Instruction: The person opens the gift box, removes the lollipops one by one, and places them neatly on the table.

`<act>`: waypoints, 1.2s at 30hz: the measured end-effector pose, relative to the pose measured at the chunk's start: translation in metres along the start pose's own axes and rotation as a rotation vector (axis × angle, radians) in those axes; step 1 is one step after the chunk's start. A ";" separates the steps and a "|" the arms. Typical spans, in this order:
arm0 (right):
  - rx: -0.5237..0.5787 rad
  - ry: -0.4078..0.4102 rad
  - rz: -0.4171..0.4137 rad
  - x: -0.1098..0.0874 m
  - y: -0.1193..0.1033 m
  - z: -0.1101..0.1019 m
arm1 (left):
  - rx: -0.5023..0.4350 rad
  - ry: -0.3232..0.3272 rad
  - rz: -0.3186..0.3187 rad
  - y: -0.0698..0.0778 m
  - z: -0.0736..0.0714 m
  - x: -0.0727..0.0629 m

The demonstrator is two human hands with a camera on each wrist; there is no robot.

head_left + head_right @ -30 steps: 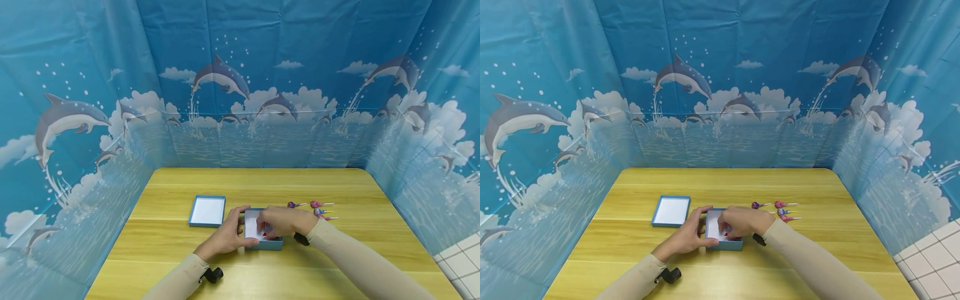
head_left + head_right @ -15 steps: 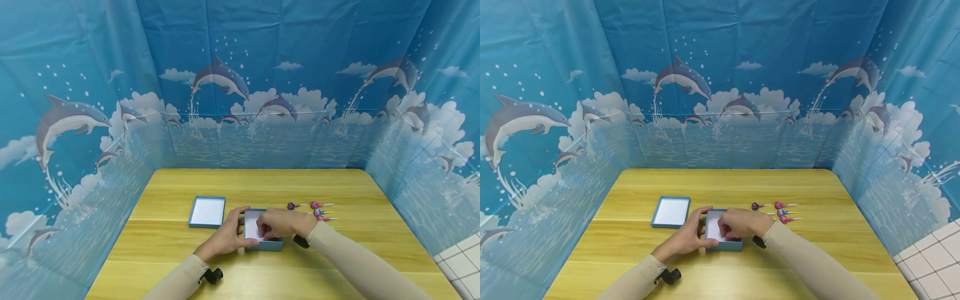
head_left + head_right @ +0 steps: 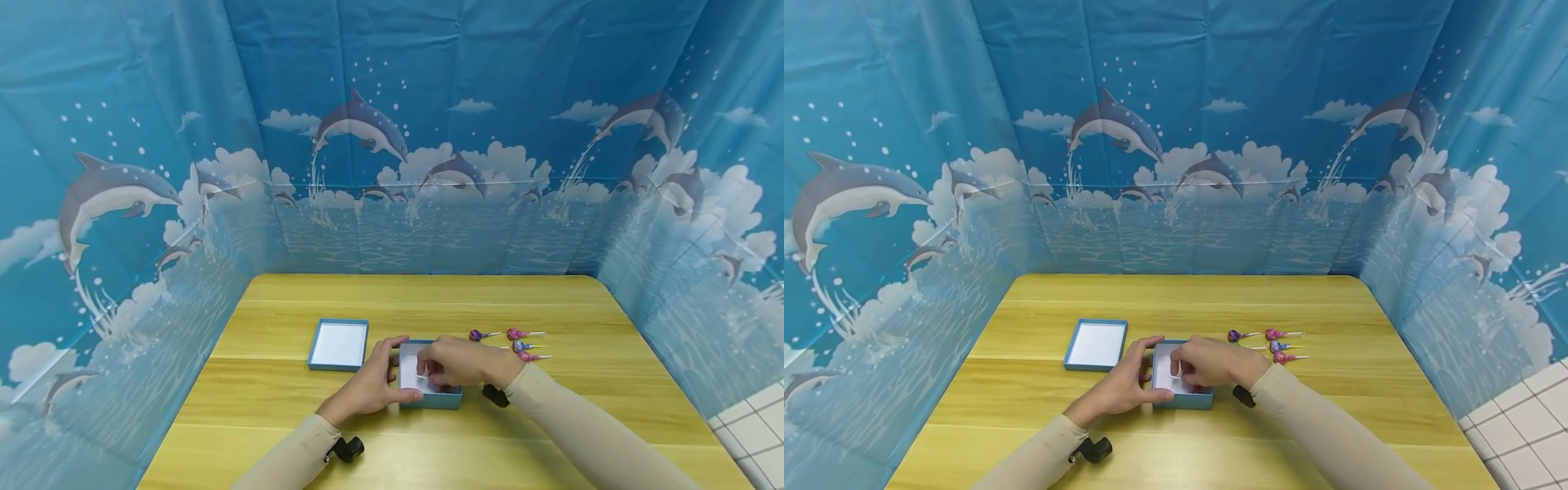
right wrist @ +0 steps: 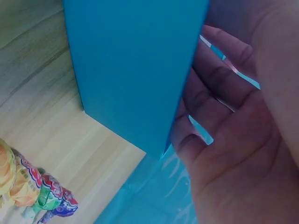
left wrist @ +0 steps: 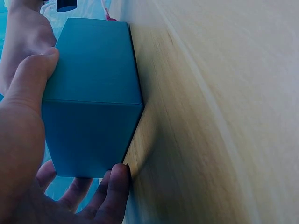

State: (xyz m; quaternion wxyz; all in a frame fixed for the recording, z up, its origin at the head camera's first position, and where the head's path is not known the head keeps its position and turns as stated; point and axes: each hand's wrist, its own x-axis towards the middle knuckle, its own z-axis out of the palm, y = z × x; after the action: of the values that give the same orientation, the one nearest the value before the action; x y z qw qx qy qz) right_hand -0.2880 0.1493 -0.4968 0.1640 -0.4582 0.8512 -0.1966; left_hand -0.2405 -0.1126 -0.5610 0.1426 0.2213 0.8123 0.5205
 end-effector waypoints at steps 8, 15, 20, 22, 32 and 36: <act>-0.014 0.079 -0.010 -0.006 0.002 -0.003 | -0.034 -0.007 0.010 -0.002 0.001 0.000; -0.028 0.154 -0.040 -0.014 0.007 -0.007 | -0.009 -0.002 0.005 -0.001 0.000 0.000; -0.049 0.213 -0.046 -0.019 0.010 -0.010 | 0.013 0.002 0.004 0.000 0.000 0.001; -0.046 0.232 -0.048 -0.021 0.010 -0.011 | 0.025 0.004 0.001 0.001 0.000 0.001; 0.049 0.287 -0.043 -0.035 0.012 -0.017 | 0.045 0.013 -0.012 0.003 0.001 0.001; 0.071 0.318 -0.019 -0.042 0.013 -0.019 | 0.027 0.012 -0.012 0.003 0.002 0.001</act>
State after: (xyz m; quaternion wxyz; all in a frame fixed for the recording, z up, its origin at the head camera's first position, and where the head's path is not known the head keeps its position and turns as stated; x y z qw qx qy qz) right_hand -0.2840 0.1946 -0.4827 0.0412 -0.4234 0.8545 -0.2980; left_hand -0.2398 -0.1101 -0.5593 0.1381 0.2152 0.8213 0.5100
